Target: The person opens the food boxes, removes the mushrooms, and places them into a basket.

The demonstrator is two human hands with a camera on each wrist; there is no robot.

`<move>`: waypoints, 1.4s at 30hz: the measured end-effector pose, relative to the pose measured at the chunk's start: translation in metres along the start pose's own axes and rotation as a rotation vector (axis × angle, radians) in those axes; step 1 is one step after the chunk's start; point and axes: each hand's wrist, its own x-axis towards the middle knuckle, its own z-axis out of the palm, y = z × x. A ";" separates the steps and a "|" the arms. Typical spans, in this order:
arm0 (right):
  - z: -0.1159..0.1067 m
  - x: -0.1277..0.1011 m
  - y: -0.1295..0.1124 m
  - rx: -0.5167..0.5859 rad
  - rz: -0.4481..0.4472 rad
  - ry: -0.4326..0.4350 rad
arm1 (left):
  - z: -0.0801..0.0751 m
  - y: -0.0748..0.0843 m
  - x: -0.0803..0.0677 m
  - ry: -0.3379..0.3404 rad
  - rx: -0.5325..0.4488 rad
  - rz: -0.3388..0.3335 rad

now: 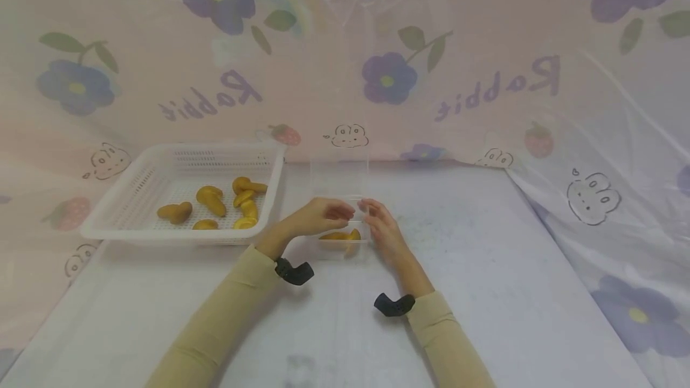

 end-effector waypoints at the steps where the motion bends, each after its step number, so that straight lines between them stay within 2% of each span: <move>1: 0.000 0.000 0.000 0.003 -0.001 -0.004 | 0.000 -0.001 0.001 -0.012 0.011 -0.011; 7: -0.001 0.001 0.001 -0.011 0.006 -0.019 | 0.000 -0.005 0.007 -0.113 0.050 -0.080; 12: -0.001 0.001 0.000 -0.005 0.011 -0.007 | -0.003 -0.005 0.011 -0.191 0.123 -0.106; 16: -0.002 0.002 -0.001 -0.012 0.002 -0.005 | -0.006 -0.003 0.014 -0.227 0.146 -0.141; 22: -0.003 0.003 0.000 -0.004 -0.016 -0.019 | -0.007 -0.001 0.016 -0.263 0.205 -0.151; 27: -0.004 0.002 0.003 0.004 -0.026 -0.022 | -0.004 -0.002 0.016 -0.292 0.211 -0.185; 35: -0.001 0.003 0.004 0.017 -0.033 -0.012 | -0.005 -0.003 0.014 -0.280 0.222 -0.159; 42: -0.002 0.001 0.002 0.002 -0.009 -0.022 | -0.004 -0.004 0.012 -0.184 0.105 -0.116</move>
